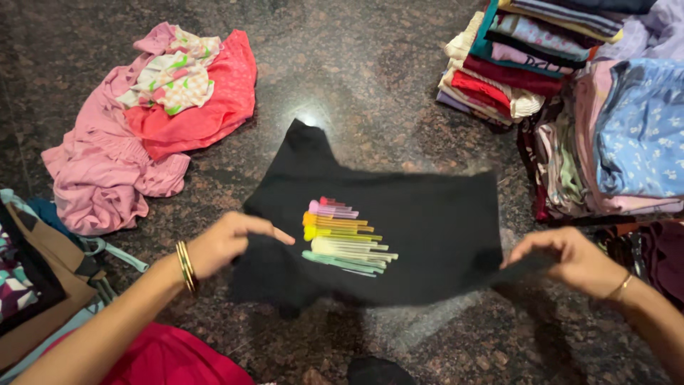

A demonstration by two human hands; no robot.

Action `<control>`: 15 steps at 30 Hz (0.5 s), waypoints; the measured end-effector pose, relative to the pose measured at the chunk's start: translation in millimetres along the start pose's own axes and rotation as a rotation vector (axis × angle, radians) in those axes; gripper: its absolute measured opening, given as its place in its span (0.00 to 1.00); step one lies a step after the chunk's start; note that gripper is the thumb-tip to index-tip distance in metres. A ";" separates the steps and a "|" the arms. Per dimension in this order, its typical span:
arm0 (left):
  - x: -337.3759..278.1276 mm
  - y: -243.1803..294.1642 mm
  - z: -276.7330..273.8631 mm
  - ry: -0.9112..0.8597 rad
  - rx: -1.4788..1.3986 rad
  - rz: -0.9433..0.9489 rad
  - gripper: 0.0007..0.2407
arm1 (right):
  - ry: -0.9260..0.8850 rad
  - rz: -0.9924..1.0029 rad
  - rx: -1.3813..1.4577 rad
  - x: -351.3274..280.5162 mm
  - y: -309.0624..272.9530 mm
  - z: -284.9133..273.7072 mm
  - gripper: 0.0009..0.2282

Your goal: The person folds various garments on a tiled floor, including a navy t-shirt, a black t-shirt, pink shorts, and a patterned top. They then place the folded items into a cabinet.

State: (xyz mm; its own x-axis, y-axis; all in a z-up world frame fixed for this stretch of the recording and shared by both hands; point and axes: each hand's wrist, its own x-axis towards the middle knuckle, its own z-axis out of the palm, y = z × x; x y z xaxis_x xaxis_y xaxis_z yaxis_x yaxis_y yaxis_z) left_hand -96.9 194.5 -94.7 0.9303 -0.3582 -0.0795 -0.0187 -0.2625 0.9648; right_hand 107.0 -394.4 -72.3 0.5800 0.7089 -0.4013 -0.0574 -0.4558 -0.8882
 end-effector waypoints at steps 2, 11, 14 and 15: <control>12.3 -19.2 -14.3 0.096 -0.240 -0.039 0.11 | 0.227 0.006 -0.059 16.2 10.6 -4.3 0.11; 78.1 -66.2 -15.9 0.561 -0.257 -0.270 0.13 | 0.860 -0.026 0.076 104.1 70.1 32.1 0.08; 77.9 -57.5 -17.4 0.534 -0.188 -0.166 0.13 | 0.918 -0.055 -0.107 100.6 62.4 34.8 0.09; 78.1 -55.2 -18.6 0.525 -0.209 -0.137 0.13 | 0.926 -0.040 -0.160 98.4 56.9 35.9 0.09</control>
State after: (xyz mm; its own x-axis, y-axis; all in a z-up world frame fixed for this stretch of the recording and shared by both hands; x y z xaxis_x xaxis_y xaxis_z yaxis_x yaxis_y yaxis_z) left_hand -16.3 197.7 -149.5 0.9771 0.1731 -0.1233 0.1377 -0.0739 0.9877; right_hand 131.7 -331.3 -170.4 0.9985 0.0467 0.0278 0.0492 -0.5579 -0.8285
